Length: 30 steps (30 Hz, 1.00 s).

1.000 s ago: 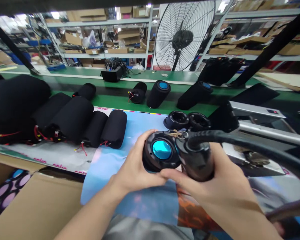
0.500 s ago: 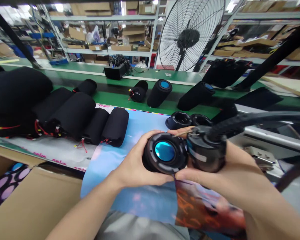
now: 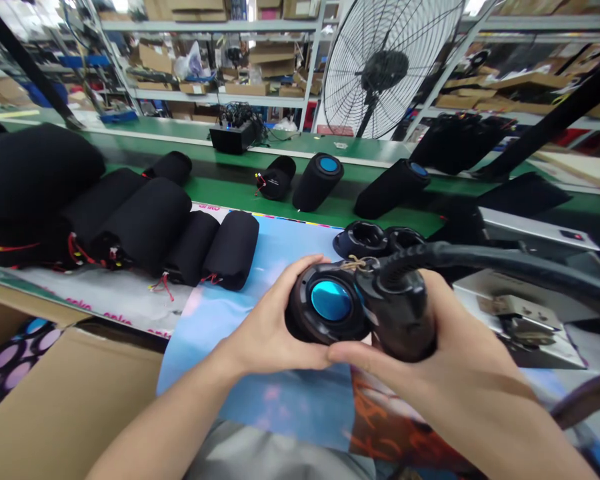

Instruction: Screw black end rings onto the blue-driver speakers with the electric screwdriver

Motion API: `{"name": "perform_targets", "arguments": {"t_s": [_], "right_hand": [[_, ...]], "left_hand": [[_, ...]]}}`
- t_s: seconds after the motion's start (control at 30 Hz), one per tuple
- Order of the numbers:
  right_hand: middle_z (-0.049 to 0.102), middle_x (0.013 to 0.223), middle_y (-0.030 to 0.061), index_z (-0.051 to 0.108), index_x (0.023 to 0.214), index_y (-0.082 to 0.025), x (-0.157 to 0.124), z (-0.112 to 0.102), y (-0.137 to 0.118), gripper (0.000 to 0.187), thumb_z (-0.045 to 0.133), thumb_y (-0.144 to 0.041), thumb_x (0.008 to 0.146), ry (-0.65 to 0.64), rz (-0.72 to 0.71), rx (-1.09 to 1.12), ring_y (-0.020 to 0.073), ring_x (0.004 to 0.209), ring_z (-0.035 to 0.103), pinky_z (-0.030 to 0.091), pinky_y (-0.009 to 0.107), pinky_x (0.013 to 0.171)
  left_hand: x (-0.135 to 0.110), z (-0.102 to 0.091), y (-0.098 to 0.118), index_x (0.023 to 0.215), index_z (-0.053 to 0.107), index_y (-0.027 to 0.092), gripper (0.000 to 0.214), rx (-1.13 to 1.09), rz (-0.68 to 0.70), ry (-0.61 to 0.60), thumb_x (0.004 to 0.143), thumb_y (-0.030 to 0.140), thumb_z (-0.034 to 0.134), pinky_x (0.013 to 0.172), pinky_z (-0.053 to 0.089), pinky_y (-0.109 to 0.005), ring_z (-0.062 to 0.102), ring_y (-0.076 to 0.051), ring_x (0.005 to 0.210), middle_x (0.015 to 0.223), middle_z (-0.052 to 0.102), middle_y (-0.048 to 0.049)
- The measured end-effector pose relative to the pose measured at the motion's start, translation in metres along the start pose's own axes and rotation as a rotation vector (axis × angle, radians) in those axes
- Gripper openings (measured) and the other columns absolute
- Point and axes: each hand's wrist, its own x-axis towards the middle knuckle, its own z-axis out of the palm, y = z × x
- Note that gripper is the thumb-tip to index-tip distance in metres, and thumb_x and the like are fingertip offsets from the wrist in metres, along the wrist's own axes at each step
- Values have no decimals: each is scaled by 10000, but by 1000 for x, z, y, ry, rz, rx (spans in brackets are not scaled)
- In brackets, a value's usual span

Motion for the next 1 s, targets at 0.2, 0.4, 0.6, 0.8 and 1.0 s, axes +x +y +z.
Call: {"name": "perform_targets", "arguments": {"t_s": [0.2, 0.4, 0.6, 0.8, 1.0], "right_hand": [[696, 773, 24, 750, 1153, -308, 18, -17, -8, 676, 926, -631, 585, -200, -20, 117, 290, 768, 720, 640, 406, 692], [696, 707, -25, 700, 1310, -386, 24, -29, -12, 803, 957, -554, 568, -358, 100, 283, 238, 585, 671, 611, 343, 521], [750, 807, -30, 737, 1187, -384, 31, -32, -11, 621, 924, -553, 619, -314, -18, 188, 224, 617, 696, 613, 311, 520], [626, 590, -41, 750, 1106, -370, 49, -40, -25, 566, 893, -497, 573, -418, -89, 40, 187, 465, 550, 425, 286, 387], [699, 661, -7, 721, 1087, -364, 29, -35, -17, 537, 861, -598, 624, -274, -58, -30, 258, 487, 633, 397, 347, 361]], "left_hand": [[0, -2, 1, 1569, 524, 283, 1012, 44, 28, -34, 693, 330, 1027, 1285, 459, -597, 586, -426, 1500, 1590, 633, -128], [0, 0, 2, 1546, 510, 251, 1025, 64, 28, -19, 672, 337, 1037, 1253, 510, -556, 612, -422, 1483, 1578, 645, -162], [3, 1, 4, 1531, 543, 255, 986, 11, 77, -26, 673, 279, 1027, 1237, 527, -553, 634, -416, 1465, 1570, 659, -151], [2, 3, 1, 1524, 539, 263, 1018, 5, 51, -13, 641, 250, 1046, 1254, 507, -568, 629, -418, 1464, 1583, 648, -139], [0, 7, -2, 1486, 544, 288, 987, -49, 60, 8, 636, 231, 1043, 1242, 513, -584, 652, -416, 1434, 1562, 657, -128]]}}
